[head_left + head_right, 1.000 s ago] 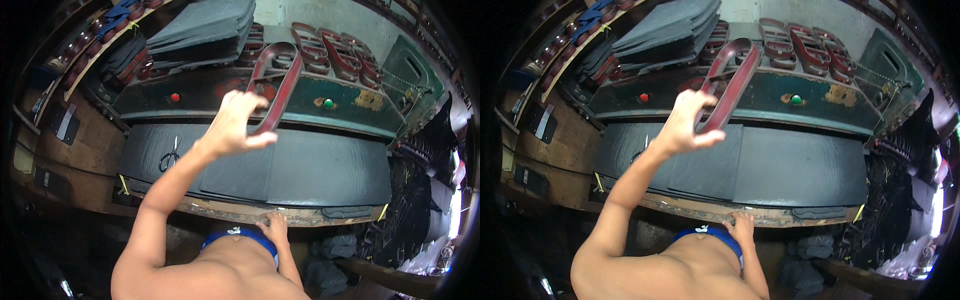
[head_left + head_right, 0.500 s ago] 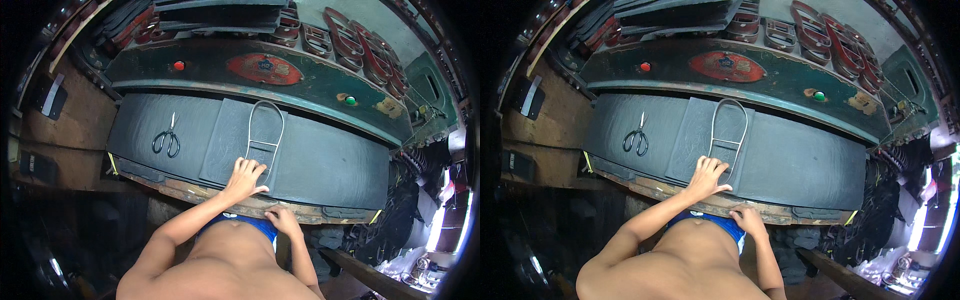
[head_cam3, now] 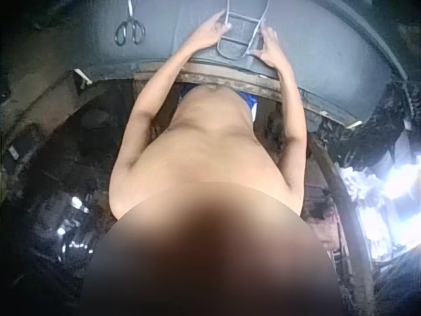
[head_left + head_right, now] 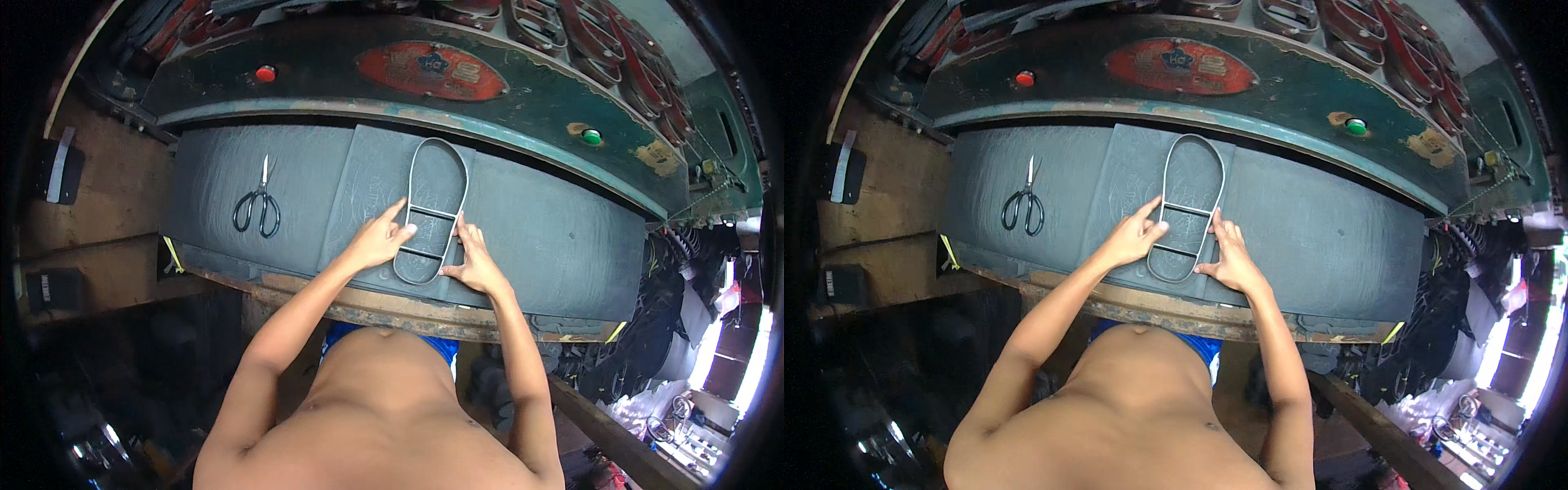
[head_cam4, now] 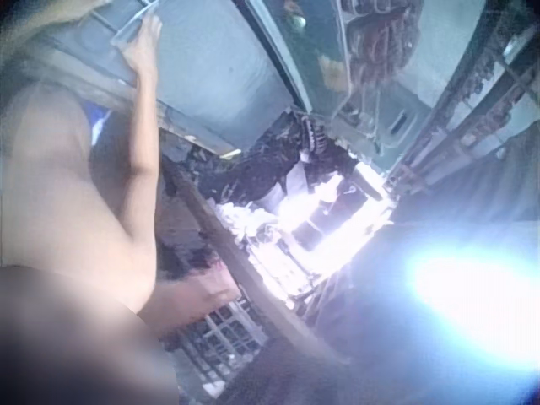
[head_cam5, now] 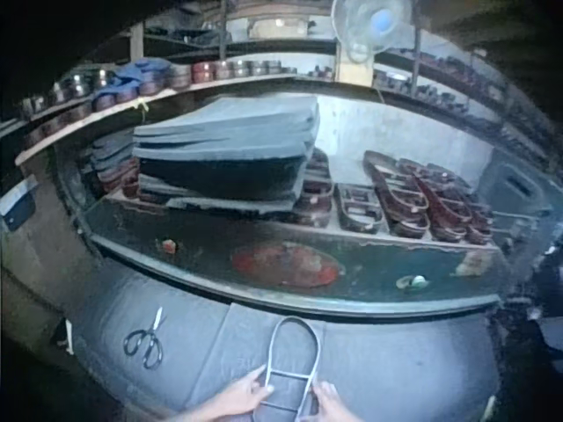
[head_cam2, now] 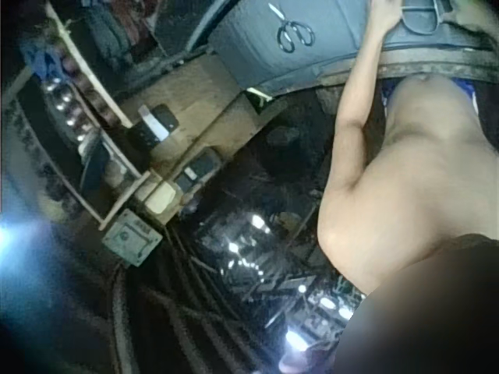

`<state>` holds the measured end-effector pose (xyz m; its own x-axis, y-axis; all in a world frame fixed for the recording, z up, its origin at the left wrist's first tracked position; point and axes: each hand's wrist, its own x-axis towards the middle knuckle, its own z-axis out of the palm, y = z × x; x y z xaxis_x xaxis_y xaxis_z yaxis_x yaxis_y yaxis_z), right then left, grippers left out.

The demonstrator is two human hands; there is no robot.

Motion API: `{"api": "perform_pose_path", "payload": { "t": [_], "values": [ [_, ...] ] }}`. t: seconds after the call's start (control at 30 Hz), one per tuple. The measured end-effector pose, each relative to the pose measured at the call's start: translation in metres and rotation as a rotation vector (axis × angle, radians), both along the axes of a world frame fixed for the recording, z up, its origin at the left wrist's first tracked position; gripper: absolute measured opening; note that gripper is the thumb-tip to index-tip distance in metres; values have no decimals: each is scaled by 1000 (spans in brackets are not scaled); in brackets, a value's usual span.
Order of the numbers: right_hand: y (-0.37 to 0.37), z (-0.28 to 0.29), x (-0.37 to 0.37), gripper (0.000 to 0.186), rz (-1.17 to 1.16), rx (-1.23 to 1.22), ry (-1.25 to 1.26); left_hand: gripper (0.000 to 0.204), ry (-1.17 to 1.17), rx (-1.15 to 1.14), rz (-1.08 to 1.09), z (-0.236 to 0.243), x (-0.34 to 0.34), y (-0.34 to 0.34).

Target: The person repeatedly cuts shoe sole blanks from a sheet of rubber using shears. They place a metal template on the sheet, cut around it, then remove the cut piece and repeat the cycle. The cut soles are stacked on the workbench.

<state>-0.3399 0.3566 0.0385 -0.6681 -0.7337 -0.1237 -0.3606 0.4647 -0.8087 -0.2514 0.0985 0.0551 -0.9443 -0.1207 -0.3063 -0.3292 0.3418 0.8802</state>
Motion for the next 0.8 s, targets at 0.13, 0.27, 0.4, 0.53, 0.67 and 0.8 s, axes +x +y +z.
{"api": "perform_pose_path", "payload": {
  "t": [0.13,0.27,0.4,0.53,0.67,0.8],
  "values": [
    [2,-1,0,139,21,-61,15,86,50,-83,-137,-1,2,-3],
    [5,-2,1,140,52,-41,31,89,-6,-1,-178,-2,11,-9],
    [7,-3,0,139,61,-11,53,93,-4,8,-201,-2,12,-10],
    [8,-4,-2,141,76,-14,38,95,-40,66,-215,2,11,-10],
    [9,-5,-2,141,84,-25,49,96,-85,124,-248,7,10,-12],
    [9,-3,-2,142,77,0,21,95,-113,135,-276,13,6,-15]
  ]
}}
